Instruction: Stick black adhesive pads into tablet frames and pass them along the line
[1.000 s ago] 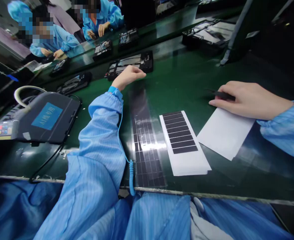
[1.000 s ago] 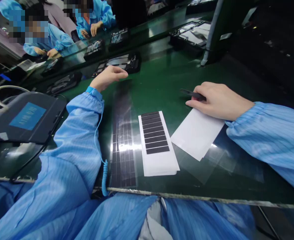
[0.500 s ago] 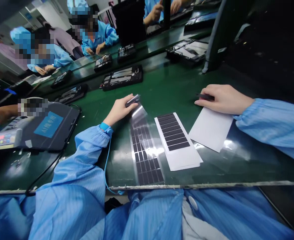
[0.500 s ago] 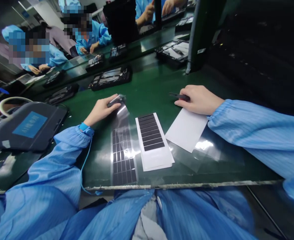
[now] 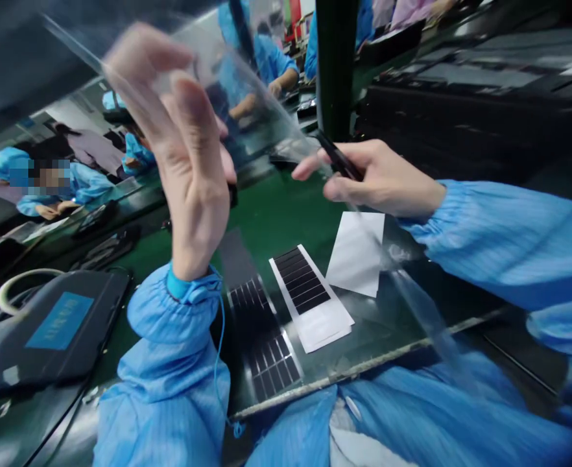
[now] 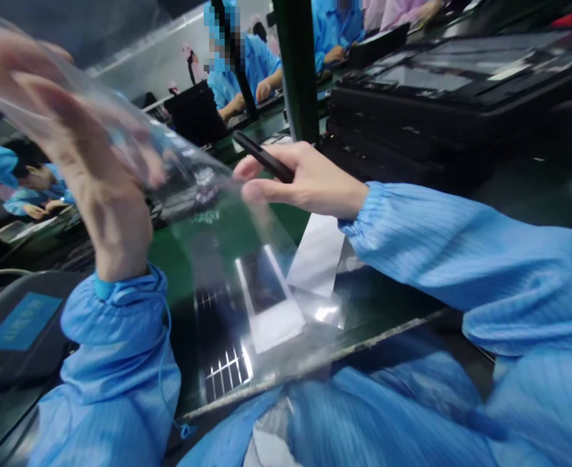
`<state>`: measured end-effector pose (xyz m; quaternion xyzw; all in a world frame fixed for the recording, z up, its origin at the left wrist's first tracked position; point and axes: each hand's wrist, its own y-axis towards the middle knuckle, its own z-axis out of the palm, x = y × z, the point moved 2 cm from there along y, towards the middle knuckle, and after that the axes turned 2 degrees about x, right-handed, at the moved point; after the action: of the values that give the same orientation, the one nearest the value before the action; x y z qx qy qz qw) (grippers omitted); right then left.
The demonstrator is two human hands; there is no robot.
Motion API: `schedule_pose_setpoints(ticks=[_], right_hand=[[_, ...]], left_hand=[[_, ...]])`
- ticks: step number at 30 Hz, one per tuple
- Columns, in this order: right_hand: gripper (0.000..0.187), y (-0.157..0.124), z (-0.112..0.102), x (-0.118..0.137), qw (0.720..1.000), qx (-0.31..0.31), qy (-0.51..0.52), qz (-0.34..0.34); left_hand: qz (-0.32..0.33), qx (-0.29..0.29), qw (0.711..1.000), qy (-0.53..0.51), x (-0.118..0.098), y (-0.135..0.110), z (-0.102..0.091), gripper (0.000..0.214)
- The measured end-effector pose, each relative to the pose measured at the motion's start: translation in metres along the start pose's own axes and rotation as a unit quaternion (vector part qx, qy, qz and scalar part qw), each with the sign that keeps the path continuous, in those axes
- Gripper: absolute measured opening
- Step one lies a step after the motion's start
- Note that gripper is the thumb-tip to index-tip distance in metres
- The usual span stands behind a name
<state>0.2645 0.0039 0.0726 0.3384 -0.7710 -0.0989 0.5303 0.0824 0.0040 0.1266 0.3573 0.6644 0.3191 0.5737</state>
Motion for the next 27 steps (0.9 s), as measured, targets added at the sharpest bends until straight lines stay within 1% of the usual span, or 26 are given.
schedule_pose_setpoints(ticks=[2, 5, 7, 9, 11, 13, 15, 17, 19, 20, 22, 24, 25, 26, 27], right_hand=[[0.047, -0.020, -0.011, -0.002, 0.998, -0.013, 0.060, 0.032], [0.062, -0.052, -0.023, -0.010, 0.980, -0.040, 0.161, 0.110], [0.066, -0.067, -0.027, -0.016, 0.955, -0.043, 0.232, 0.179], [0.061, -0.077, -0.030, -0.021, 0.924, -0.052, 0.291, 0.243], [0.054, -0.086, -0.035, -0.022, 0.900, -0.090, 0.326, 0.276], [0.047, -0.096, -0.040, -0.021, 0.893, -0.145, 0.312, 0.289], [0.047, -0.109, -0.043, -0.019, 0.900, -0.193, 0.245, 0.304], [0.052, -0.125, -0.042, -0.019, 0.902, -0.219, 0.163, 0.335], [0.057, -0.140, -0.037, -0.022, 0.893, -0.217, 0.113, 0.378], [0.057, -0.147, -0.034, -0.025, 0.888, -0.209, 0.097, 0.398], [0.056, -0.157, -0.028, -0.029, 0.882, -0.179, 0.066, 0.431], [0.052, -0.163, -0.024, -0.032, 0.880, -0.137, 0.028, 0.455], [0.050, -0.165, -0.023, -0.033, 0.879, -0.110, 0.012, 0.464], [0.047, -0.168, -0.022, -0.033, 0.877, -0.086, -0.002, 0.472], [0.045, -0.170, -0.022, -0.033, 0.875, -0.067, -0.011, 0.479]], left_hand=[[-0.015, 0.017, 0.999, -0.040, 0.017, 0.001, 0.012, 0.010], [-0.083, 0.061, 0.984, -0.142, 0.041, 0.002, 0.036, 0.020], [-0.120, 0.106, 0.967, -0.200, 0.053, 0.002, 0.054, 0.027], [-0.136, 0.150, 0.951, -0.233, 0.064, 0.003, 0.071, 0.029], [-0.136, 0.181, 0.946, -0.234, 0.077, 0.003, 0.085, 0.029], [-0.152, 0.209, 0.948, -0.184, 0.094, 0.002, 0.095, 0.038], [-0.221, 0.221, 0.947, -0.072, 0.118, -0.001, 0.099, 0.059], [-0.308, 0.199, 0.929, 0.046, 0.143, -0.005, 0.096, 0.073], [-0.361, 0.160, 0.911, 0.121, 0.161, -0.007, 0.088, 0.070], [-0.368, 0.147, 0.907, 0.140, 0.166, -0.008, 0.084, 0.065], [-0.355, 0.147, 0.909, 0.163, 0.167, -0.011, 0.080, 0.056], [-0.321, 0.177, 0.916, 0.162, 0.155, -0.017, 0.082, 0.043], [-0.294, 0.212, 0.920, 0.153, 0.146, -0.022, 0.086, 0.037], [-0.254, 0.267, 0.918, 0.146, 0.136, -0.030, 0.091, 0.032], [-0.206, 0.337, 0.907, 0.148, 0.126, -0.039, 0.098, 0.031]])
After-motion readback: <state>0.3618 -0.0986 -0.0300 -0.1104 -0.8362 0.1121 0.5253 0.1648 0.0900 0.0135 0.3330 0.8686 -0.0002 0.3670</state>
